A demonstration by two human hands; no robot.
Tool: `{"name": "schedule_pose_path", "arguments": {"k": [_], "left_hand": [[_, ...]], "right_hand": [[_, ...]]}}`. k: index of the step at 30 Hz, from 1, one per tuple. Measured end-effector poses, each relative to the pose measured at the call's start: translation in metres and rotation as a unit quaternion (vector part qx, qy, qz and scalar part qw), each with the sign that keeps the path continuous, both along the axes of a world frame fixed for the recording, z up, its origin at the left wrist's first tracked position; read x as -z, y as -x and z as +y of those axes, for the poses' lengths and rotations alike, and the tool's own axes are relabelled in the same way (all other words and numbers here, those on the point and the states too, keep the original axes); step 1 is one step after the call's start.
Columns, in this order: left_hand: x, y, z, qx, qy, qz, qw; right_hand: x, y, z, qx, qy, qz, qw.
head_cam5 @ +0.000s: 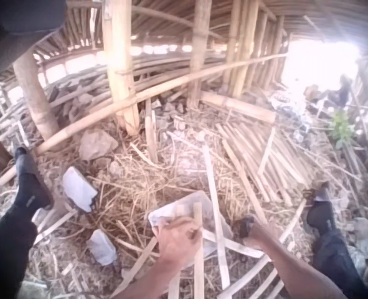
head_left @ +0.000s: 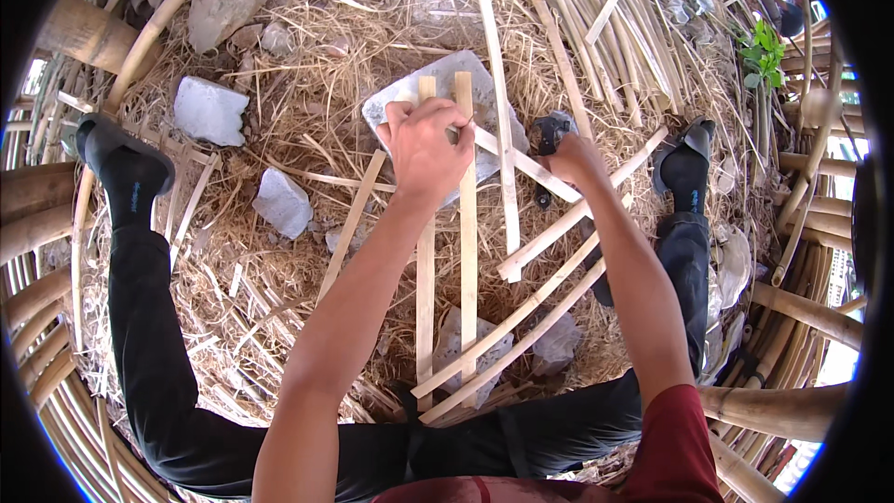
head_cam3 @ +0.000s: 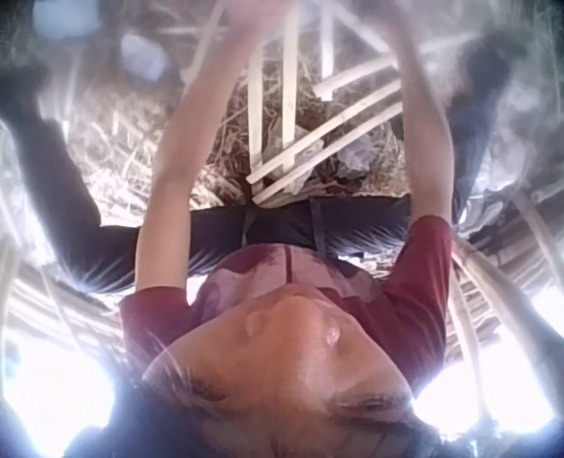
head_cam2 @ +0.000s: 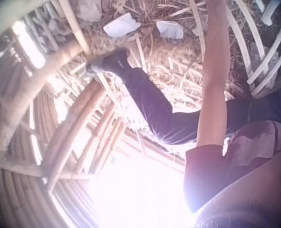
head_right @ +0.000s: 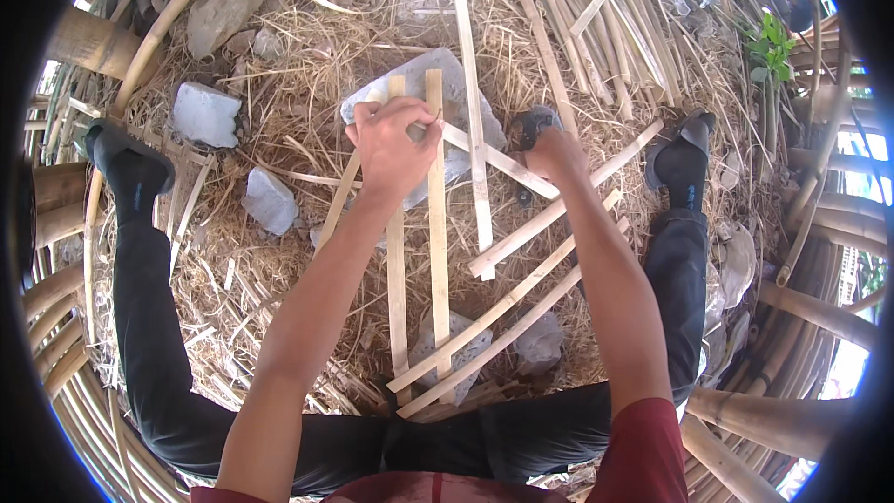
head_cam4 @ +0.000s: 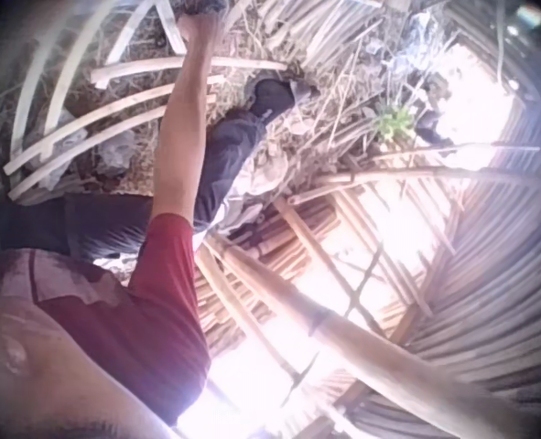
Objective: The person aligns thin wooden strips on a straw-covered ground to form a lattice structure, using stones to hold them in place and a hammer to secure the joints with nails.
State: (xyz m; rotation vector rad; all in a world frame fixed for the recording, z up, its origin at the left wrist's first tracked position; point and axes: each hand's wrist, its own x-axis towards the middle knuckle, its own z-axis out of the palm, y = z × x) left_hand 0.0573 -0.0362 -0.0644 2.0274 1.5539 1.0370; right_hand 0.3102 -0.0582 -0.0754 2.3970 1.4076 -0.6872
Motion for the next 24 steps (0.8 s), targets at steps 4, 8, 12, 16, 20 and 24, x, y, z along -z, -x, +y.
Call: {"name": "schedule_pose_path", "arguments": {"k": [4, 8, 12, 16, 20, 24], "left_hand": [[0.001, -0.003, 0.000, -0.004, 0.011, 0.003, 1.000], [0.001, -0.005, 0.000, 0.003, 0.017, 0.002, 1.000], [-0.001, -0.008, -0.001, 0.001, 0.004, -0.008, 1.000], [0.005, 0.005, 0.002, 0.011, -0.006, -0.006, 1.000], [0.002, 0.000, -0.001, 0.005, -0.026, -0.002, 1.000], [0.001, -0.003, 0.001, 0.004, 0.001, 0.000, 1.000]], "right_hand": [[-0.012, 0.003, -0.001, -0.019, -0.030, -0.017, 0.999], [-0.008, -0.028, -0.005, 0.231, -0.146, 0.259, 0.927], [-0.040, -0.037, 0.003, 0.366, -0.298, 0.396, 0.788], [-0.100, 0.028, -0.027, 0.188, -0.345, 0.409, 0.824], [-0.092, 0.051, -0.066, 0.079, -0.231, 0.335, 0.910], [-0.093, 0.083, -0.073, -0.068, -0.373, 0.248, 0.892]]}}
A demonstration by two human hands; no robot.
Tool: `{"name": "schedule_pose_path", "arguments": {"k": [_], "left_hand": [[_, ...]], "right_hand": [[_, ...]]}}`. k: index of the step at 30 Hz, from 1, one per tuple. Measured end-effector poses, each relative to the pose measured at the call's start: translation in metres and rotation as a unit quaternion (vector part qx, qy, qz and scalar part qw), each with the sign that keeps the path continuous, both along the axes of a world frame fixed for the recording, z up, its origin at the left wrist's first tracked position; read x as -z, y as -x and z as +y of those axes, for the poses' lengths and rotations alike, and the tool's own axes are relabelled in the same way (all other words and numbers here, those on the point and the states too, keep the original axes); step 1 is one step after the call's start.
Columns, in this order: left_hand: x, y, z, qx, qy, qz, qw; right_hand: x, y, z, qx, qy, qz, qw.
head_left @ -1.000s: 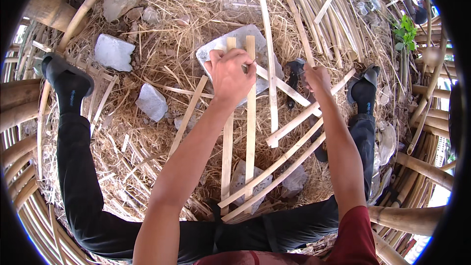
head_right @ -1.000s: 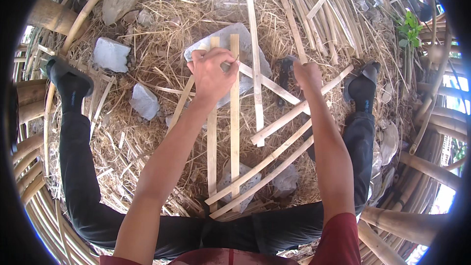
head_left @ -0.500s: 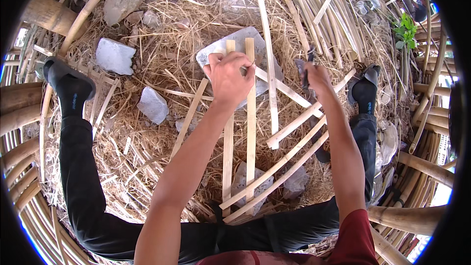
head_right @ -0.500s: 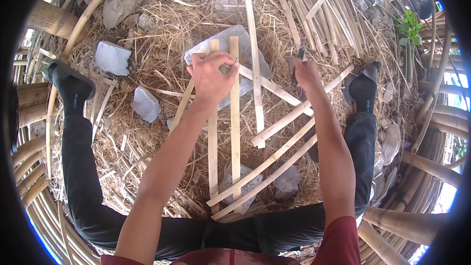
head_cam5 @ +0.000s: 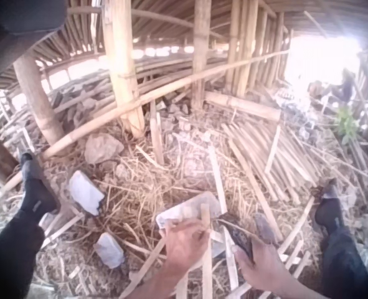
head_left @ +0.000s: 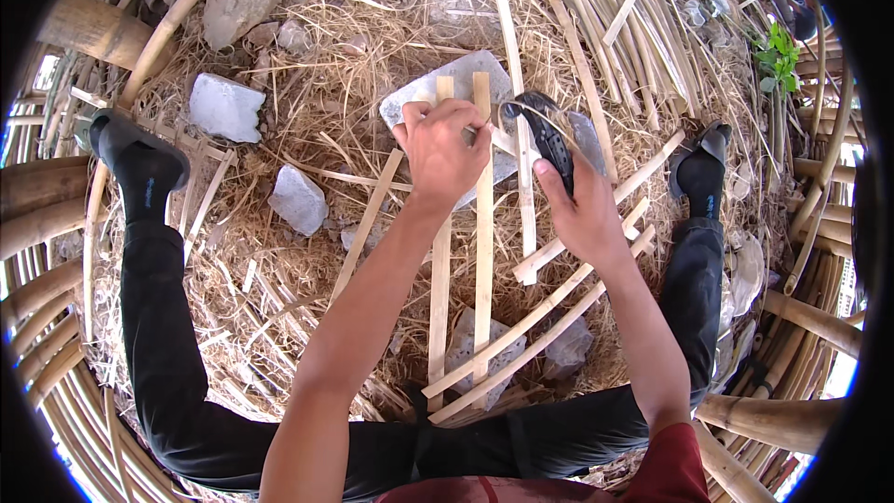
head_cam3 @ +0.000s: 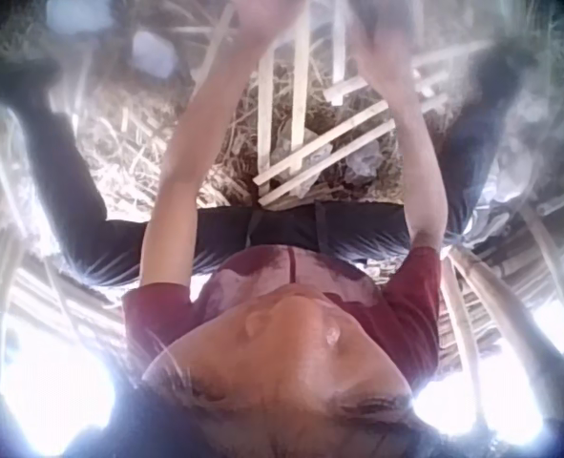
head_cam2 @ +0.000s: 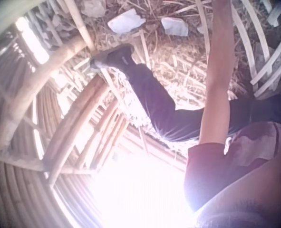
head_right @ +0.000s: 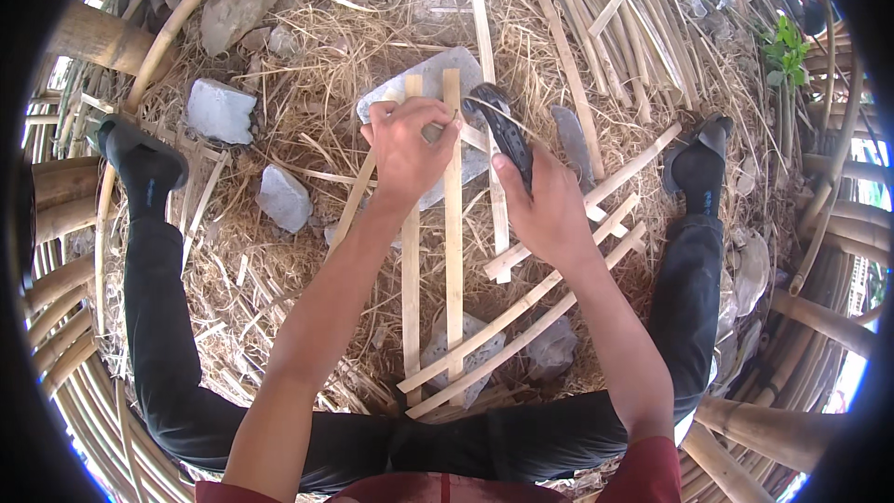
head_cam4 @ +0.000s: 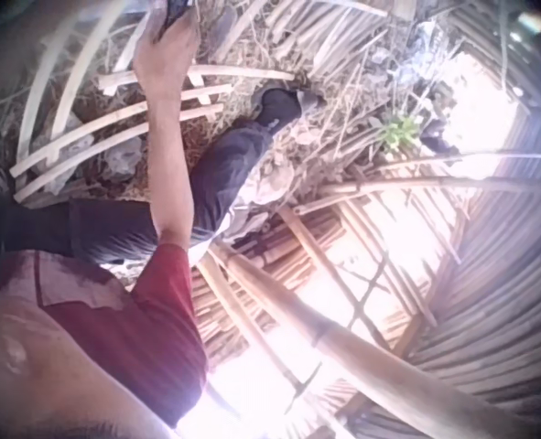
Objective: The person aligns thin wooden strips on a straw-covered ground to form a lattice structure, using stones to hold them in place and a hammer to secure the joints with nails.
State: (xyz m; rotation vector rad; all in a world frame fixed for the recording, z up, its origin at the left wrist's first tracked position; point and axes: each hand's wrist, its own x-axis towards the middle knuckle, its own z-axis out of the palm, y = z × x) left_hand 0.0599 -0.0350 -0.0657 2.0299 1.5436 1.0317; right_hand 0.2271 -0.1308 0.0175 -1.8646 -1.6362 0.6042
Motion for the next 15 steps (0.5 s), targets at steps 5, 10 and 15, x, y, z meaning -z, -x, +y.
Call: {"name": "schedule_pose_path", "arguments": {"k": [5, 10, 15], "left_hand": [[0.006, 0.002, 0.001, 0.007, -0.018, -0.021, 1.000], [0.003, 0.001, -0.002, -0.006, -0.024, -0.016, 1.000], [0.008, 0.003, 0.001, 0.010, -0.002, -0.041, 0.999]], "right_hand": [[-0.004, 0.011, 0.011, -0.001, -0.002, -0.034, 0.999], [-0.003, 0.007, 0.013, -0.038, 0.040, -0.050, 0.997], [-0.004, 0.010, 0.017, -0.024, 0.030, -0.087, 0.995]]}}
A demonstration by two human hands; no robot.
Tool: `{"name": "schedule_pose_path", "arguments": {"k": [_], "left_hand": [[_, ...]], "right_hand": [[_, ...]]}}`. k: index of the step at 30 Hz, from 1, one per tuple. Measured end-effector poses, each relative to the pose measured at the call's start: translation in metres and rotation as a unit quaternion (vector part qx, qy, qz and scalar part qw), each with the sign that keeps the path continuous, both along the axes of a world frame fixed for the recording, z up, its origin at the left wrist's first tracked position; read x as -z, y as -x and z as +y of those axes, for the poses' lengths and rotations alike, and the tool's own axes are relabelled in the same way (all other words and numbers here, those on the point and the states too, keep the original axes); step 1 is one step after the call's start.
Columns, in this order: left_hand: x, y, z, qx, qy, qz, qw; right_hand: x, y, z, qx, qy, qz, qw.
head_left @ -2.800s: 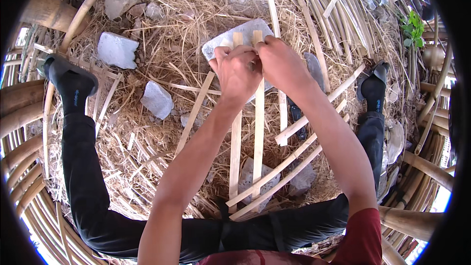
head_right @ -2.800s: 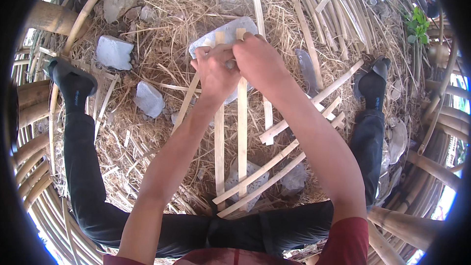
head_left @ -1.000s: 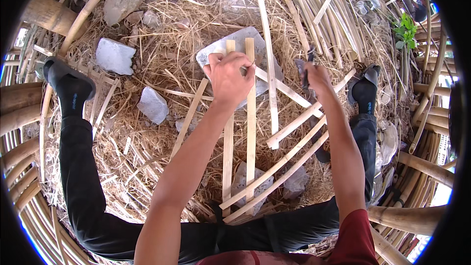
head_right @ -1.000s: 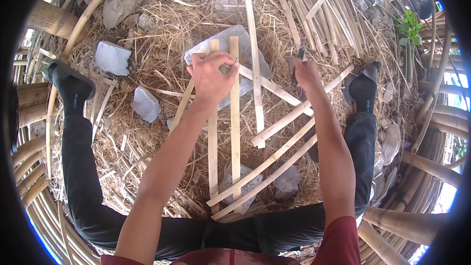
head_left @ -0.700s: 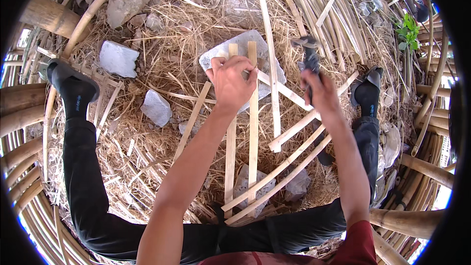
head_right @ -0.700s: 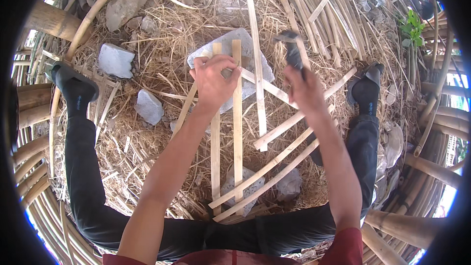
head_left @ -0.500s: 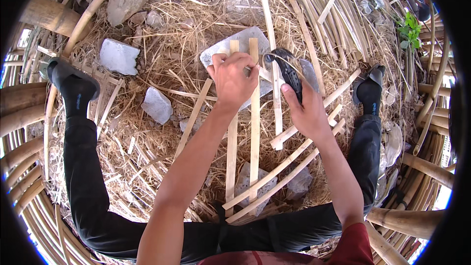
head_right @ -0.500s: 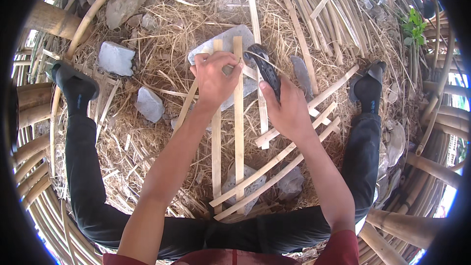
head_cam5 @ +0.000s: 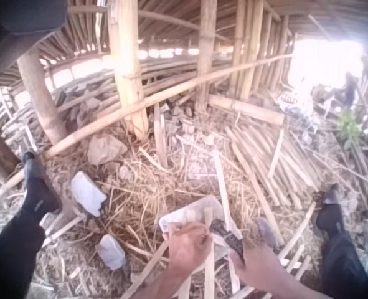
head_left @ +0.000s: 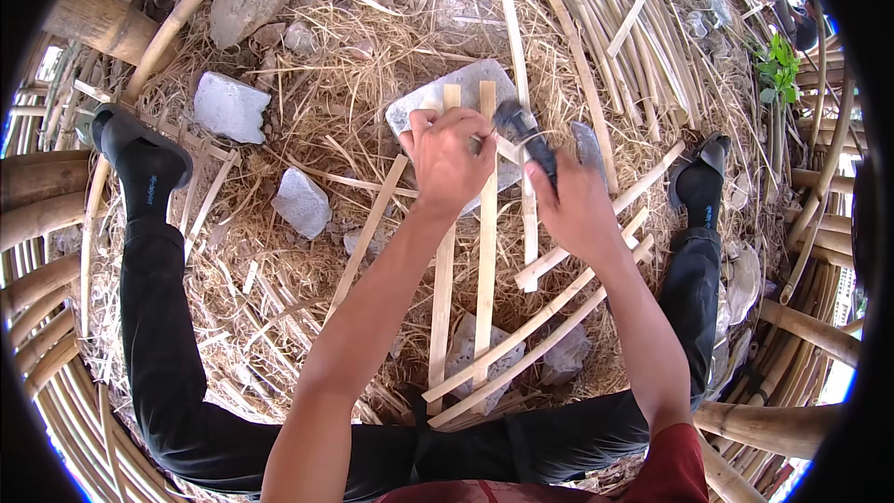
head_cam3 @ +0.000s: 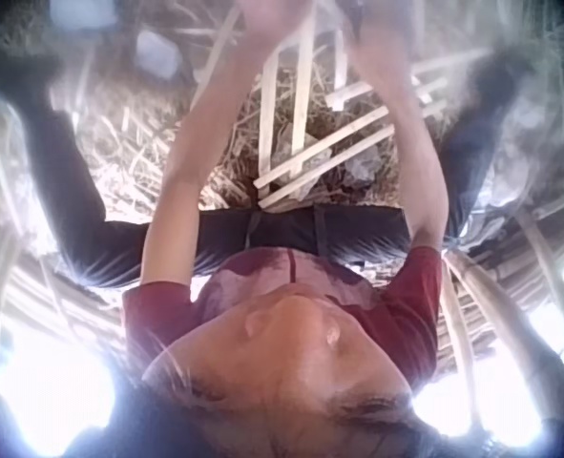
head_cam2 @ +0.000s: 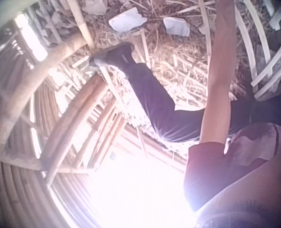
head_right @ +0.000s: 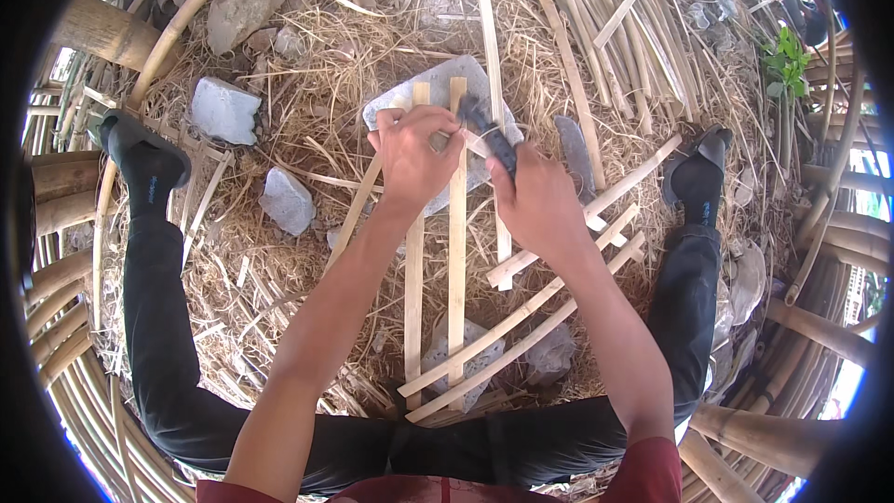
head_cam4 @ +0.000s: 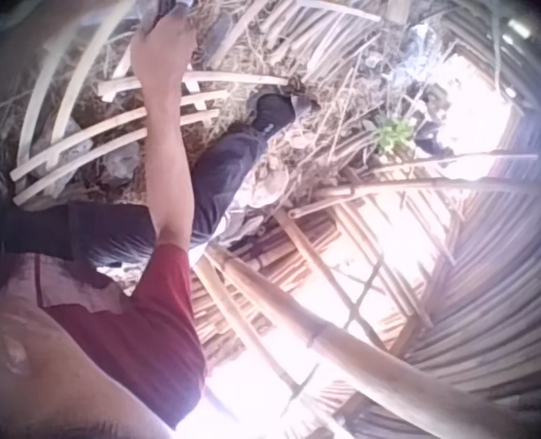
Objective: The person aligns thin wooden strips on a straw-covered ground to form a lattice structure, using stones to hold them in place and a hammer to secure the joints with nails.
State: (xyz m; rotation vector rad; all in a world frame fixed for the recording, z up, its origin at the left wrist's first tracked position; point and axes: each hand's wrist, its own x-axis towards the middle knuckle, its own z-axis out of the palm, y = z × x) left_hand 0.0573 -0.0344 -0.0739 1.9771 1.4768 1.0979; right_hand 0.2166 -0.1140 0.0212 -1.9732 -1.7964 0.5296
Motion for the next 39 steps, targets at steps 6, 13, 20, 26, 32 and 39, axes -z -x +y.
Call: {"name": "schedule_pose_path", "arguments": {"k": [6, 13, 20, 26, 32, 39], "left_hand": [[-0.003, -0.004, -0.004, -0.015, -0.002, 0.022, 1.000], [-0.007, -0.003, -0.003, -0.017, 0.003, 0.037, 0.999], [-0.009, -0.002, 0.001, 0.015, -0.017, 0.062, 0.998], [-0.008, -0.001, 0.001, 0.027, -0.010, 0.089, 0.996], [-0.009, 0.006, 0.003, 0.046, -0.045, 0.125, 0.990], [-0.015, 0.014, 0.002, 0.095, -0.067, 0.135, 0.984]], "right_hand": [[-0.020, -0.003, -0.001, 0.041, -0.016, 0.055, 0.997], [-0.019, -0.028, 0.008, 0.045, 0.021, 0.083, 0.995], [-0.018, -0.121, 0.045, 0.089, 0.169, -0.215, 0.958], [-0.015, -0.140, -0.015, 0.198, 0.189, 0.631, 0.726], [-0.008, -0.079, -0.026, 0.106, 0.191, 0.137, 0.966], [-0.011, -0.022, -0.010, 0.008, 0.109, 0.064, 0.992]]}}
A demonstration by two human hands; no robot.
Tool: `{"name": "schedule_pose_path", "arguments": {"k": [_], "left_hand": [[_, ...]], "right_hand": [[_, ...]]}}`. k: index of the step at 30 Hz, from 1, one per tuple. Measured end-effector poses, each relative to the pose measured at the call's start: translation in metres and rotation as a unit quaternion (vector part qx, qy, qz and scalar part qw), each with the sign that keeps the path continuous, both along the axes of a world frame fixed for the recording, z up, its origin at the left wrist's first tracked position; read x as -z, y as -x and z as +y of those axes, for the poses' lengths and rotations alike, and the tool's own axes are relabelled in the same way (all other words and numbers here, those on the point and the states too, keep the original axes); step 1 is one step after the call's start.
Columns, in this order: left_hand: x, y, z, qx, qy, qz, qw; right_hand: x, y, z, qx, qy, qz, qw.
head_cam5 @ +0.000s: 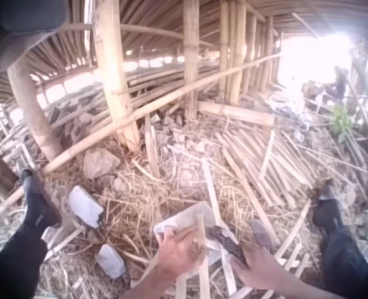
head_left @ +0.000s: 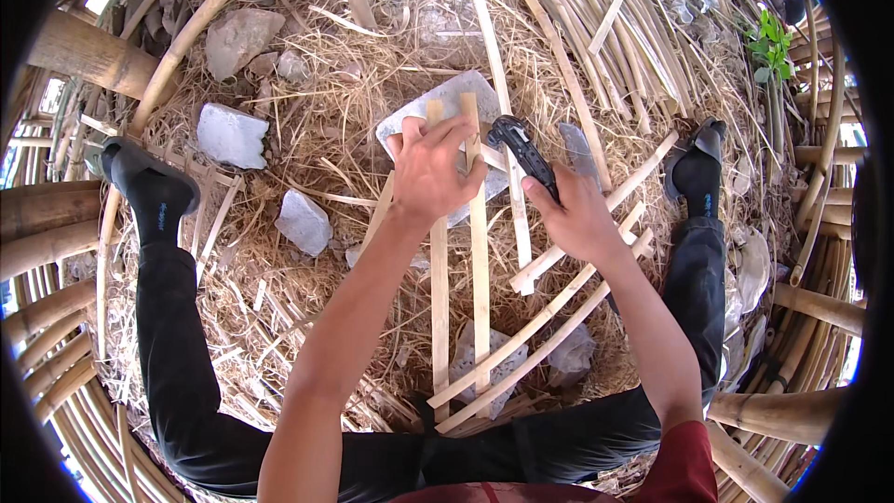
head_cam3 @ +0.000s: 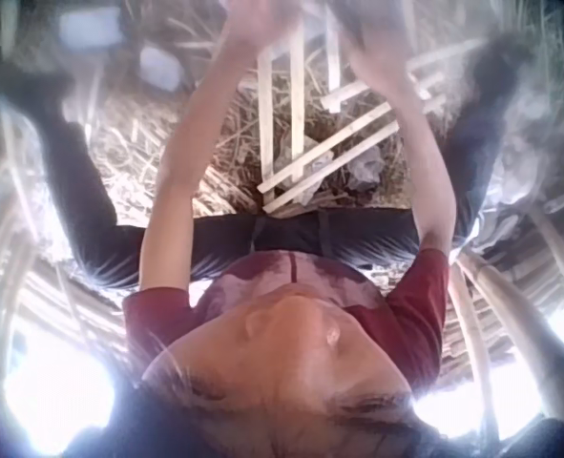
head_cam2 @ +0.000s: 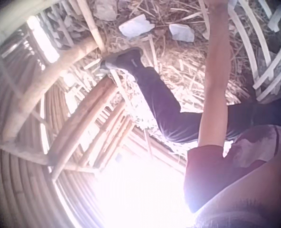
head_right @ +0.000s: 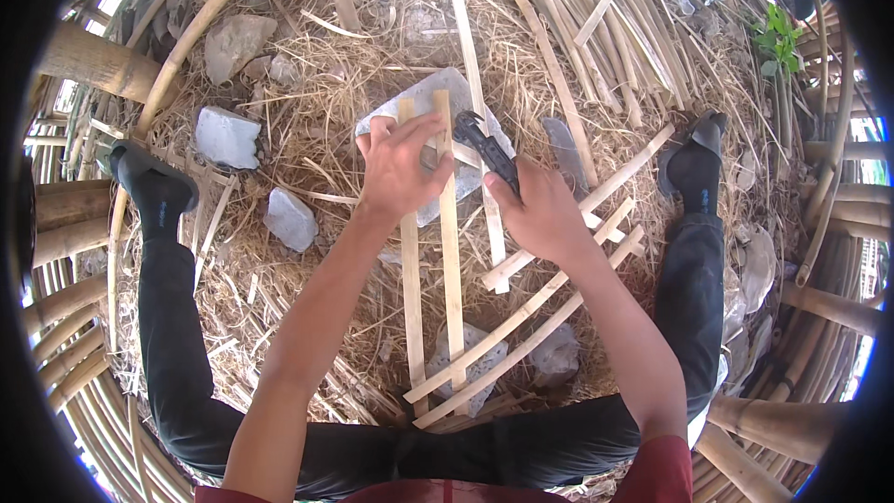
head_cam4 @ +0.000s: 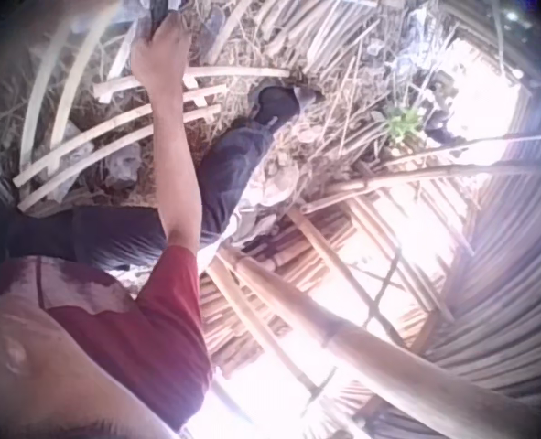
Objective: The person aligns thin wooden strips on a straw-covered ground to form a lattice structure, using stones to hold them in place and a hammer to secure the joints with nails.
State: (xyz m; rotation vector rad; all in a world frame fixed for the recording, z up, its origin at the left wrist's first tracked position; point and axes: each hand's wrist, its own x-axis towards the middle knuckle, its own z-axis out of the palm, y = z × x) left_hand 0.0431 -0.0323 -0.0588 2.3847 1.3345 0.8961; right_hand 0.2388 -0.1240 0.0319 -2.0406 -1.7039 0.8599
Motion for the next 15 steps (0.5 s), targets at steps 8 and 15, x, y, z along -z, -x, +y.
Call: {"name": "schedule_pose_path", "arguments": {"k": [8, 15], "left_hand": [[-0.004, 0.010, 0.003, 0.022, 0.016, -0.003, 1.000], [-0.007, 0.010, 0.003, 0.011, 0.102, 0.049, 0.993]], "right_hand": [[-0.015, 0.019, 0.008, 0.051, -0.048, 0.023, 0.997], [-0.018, 0.025, 0.011, 0.020, -0.097, -0.010, 0.995]]}}
